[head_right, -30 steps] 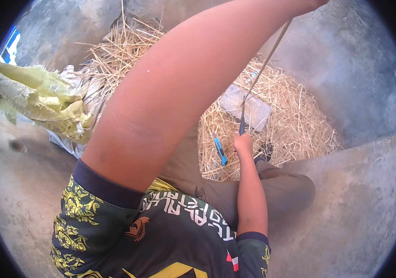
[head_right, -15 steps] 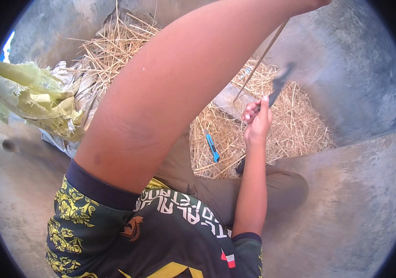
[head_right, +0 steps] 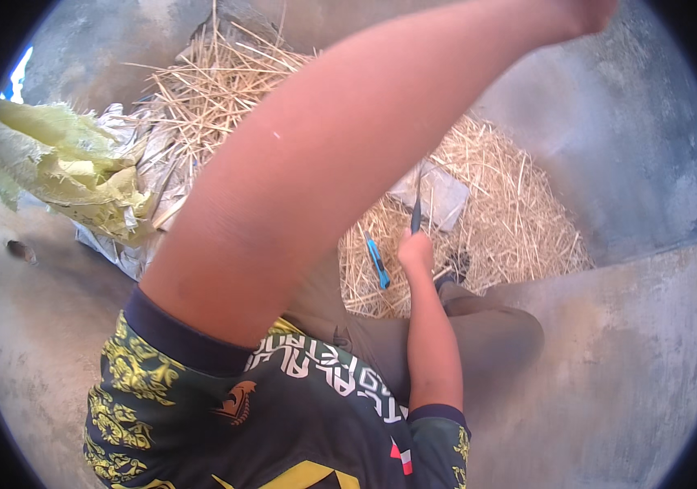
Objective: The person sits on a straw-covered floor and uses a utility knife to sharpen the ends of thin wooden sticks. They repeatedly hold a stick in one hand and scrape the blade along its length to create a pointed tip, then set the stick aside.
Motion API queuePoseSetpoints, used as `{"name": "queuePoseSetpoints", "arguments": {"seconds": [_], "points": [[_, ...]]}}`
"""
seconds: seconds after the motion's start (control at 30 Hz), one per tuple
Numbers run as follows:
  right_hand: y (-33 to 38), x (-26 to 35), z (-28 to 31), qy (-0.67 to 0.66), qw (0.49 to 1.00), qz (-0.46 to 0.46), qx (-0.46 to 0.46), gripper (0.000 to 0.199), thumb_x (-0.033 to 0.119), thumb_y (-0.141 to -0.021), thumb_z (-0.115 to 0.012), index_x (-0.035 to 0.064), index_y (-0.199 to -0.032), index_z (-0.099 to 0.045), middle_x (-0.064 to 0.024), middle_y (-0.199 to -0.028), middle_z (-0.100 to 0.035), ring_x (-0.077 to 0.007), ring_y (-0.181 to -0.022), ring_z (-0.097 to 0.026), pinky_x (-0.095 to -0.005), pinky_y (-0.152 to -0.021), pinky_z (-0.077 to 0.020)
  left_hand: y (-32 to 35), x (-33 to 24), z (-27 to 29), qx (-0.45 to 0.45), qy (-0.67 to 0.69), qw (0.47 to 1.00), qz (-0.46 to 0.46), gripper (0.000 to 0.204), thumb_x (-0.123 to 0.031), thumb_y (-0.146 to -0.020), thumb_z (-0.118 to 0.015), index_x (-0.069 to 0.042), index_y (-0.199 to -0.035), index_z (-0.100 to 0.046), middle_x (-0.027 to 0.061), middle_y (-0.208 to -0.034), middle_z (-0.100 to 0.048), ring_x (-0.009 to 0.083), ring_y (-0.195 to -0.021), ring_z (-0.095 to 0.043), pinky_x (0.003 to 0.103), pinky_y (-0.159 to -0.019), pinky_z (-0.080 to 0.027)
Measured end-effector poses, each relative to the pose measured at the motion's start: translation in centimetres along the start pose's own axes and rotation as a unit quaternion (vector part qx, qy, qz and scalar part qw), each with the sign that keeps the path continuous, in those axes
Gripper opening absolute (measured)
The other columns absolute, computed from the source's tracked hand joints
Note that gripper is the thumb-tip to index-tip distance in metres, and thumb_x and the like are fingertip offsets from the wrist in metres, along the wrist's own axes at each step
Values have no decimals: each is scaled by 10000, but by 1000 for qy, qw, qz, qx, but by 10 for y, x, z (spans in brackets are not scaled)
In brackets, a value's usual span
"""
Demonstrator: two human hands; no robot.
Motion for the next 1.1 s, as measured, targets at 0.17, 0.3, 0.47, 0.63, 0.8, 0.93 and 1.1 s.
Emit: {"name": "queuePoseSetpoints", "arguments": {"seconds": [0.17,0.3,0.47,0.63,0.8,0.93,1.1], "points": [[-9,1,-21,-165,972,-49,161,486,421,-1010,-532,-33,-874,-636,-216,-781,-681,-277,-584,-679,-419,-523,-514,1,-4,7,-20,-2,1000,-16,663,-443,-1091,-297,58,-895,-685,348,-852,-661,514,-856,-662,583,-800,-504],[-11,10,-22,-373,906,-138,145,483,464,-981,-577,5,-830,-548,-116,-653,-605,-210,-446,-582,-353,-377,-438,-3,11,7,-24,-29,999,9,671,-451,-1087,-304,58,-887,-693,354,-852,-656,521,-860,-661,585,-799,-506],[-17,21,-3,-456,835,-234,202,460,502,-1004,-542,95,-791,-506,-45,-563,-505,-150,-389,-454,-305,-342,-326,-15,17,9,-30,-43,998,25,681,-461,-1081,-314,59,-878,-702,361,-852,-650,530,-866,-660,587,-797,-509],[-29,37,50,-801,509,-203,242,456,494,-1055,-461,142,-765,-462,-4,-523,-436,-99,-385,-368,-277,-351,-257,-24,28,6,3,-73,995,65,696,-470,-1081,-312,70,-888,-706,359,-864,-657,526,-878,-664,577,-811,-516],[8,104,143,-693,719,-42,-28,422,461,-1077,-439,119,-832,-471,-8,-566,-479,-80,-418,-412,-244,-374,-312,-22,40,5,-28,-142,988,62,700,-470,-1085,-300,68,-903,-709,348,-879,-672,506,-898,-672,560,-819,-533],[16,121,165,-601,773,104,-174,408,448,-1077,-461,82,-900,-500,-15,-601,-505,-69,-439,-435,-219,-392,-339,-73,86,-21,-133,-358,918,103,683,-456,-1090,-287,59,-949,-714,344,-887,-676,499,-895,-675,554,-814,-540],[30,113,145,-567,801,64,-182,422,456,-1065,-489,47,-990,-560,-3,-578,-507,-65,-439,-450,-215,-399,-347,-22,28,15,-63,-146,987,30,661,-441,-1094,-275,41,-1001,-718,340,-886,-677,503,-886,-673,556,-818,-541]]}}
Point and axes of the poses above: each hand's wrist, its own y-axis away from the middle knuckle, its own z-axis out of the back of the hand, x = y × z, the point moved 2 cm from there along -y, towards the middle knuckle
